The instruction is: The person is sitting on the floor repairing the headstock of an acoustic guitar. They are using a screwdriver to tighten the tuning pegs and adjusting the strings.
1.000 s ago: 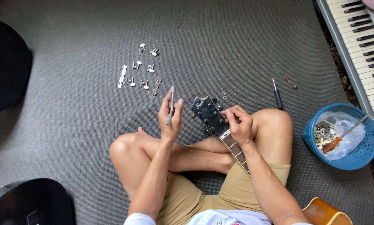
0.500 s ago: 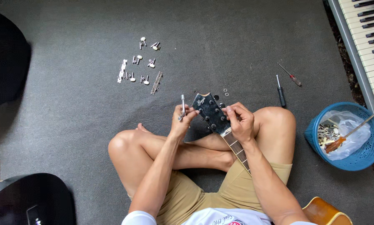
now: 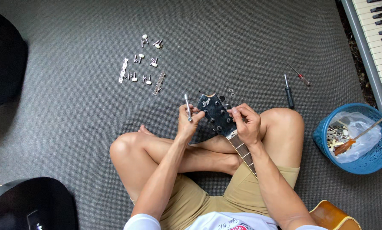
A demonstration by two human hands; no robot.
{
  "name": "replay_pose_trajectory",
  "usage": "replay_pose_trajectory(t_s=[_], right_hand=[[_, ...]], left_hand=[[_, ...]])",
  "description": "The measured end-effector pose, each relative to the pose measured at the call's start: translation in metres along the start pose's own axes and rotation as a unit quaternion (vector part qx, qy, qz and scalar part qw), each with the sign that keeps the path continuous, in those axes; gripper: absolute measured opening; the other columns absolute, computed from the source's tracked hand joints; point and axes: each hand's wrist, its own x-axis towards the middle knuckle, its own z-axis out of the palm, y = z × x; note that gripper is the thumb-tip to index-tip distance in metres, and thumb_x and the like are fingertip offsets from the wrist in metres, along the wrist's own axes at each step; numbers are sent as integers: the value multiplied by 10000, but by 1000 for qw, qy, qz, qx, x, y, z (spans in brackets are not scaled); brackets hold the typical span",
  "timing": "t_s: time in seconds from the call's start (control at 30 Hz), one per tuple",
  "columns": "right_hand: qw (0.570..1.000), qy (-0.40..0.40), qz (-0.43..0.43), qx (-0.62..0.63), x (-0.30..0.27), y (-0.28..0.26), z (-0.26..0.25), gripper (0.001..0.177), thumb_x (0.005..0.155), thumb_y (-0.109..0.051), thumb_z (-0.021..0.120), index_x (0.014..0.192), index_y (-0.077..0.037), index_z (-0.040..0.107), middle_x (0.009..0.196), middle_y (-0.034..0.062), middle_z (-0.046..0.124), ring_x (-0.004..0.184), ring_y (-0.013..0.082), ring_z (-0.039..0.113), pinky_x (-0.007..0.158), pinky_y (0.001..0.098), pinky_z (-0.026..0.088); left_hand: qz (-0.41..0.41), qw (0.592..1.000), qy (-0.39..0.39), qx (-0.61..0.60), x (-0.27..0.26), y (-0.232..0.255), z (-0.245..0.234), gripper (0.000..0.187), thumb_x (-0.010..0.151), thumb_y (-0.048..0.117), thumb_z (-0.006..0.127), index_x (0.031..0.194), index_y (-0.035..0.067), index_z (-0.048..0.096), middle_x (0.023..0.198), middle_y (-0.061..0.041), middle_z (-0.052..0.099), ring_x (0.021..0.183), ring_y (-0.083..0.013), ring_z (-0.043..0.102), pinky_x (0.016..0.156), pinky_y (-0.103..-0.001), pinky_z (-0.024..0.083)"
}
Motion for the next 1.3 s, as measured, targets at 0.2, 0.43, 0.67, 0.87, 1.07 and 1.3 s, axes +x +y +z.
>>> replay_pose_trajectory(t_s=[0.2,0.43,0.67,0.87,1.07,1.3], right_hand=[[1000,1,6,2,-1,-2,1,186,1011,-46,659,902,-2,803,735,112,685,614,150,643,584,253,552],[1000,3,1,5,-1,-2,0,186,1013,-47,659,904,2,801,735,119,688,618,150,644,590,253,559],[996,-13,-70,-53,2,-15,2,186,998,-64,677,861,-35,799,743,89,689,627,207,656,603,295,551],[983,-20,-143,-116,-2,-20,6,156,966,-81,738,814,-61,770,748,51,684,630,210,639,623,297,546],[981,-129,-138,-45,-11,-29,15,21,884,-73,768,892,-92,770,830,61,719,677,263,688,639,355,549],[974,-175,-143,-25,-4,-45,23,122,868,-58,789,986,-51,756,882,133,704,737,321,693,677,414,554]], left_hand=[[31,999,-5,32,-10,10,-4,561,738,120,822,1202,-9,535,997,-139,730,745,-118,629,662,-277,527],[147,987,-2,-67,-15,41,-25,344,1022,147,571,1275,-81,531,1158,-225,726,826,-152,686,705,-260,557],[75,910,-184,-363,-27,57,-28,484,1075,298,515,1392,-67,531,1117,-239,740,847,-214,770,720,-265,659],[53,898,-243,-362,-38,52,-11,596,1073,440,461,1406,-49,527,1081,-252,730,829,-234,768,714,-282,665],[162,905,-256,-297,-47,53,-1,637,1107,499,301,1458,-14,440,1163,-277,711,1073,-326,730,940,-392,606],[335,912,-229,-68,-91,100,15,682,1104,500,142,1398,-35,445,1256,-183,724,1326,-294,596,1180,-466,356]])
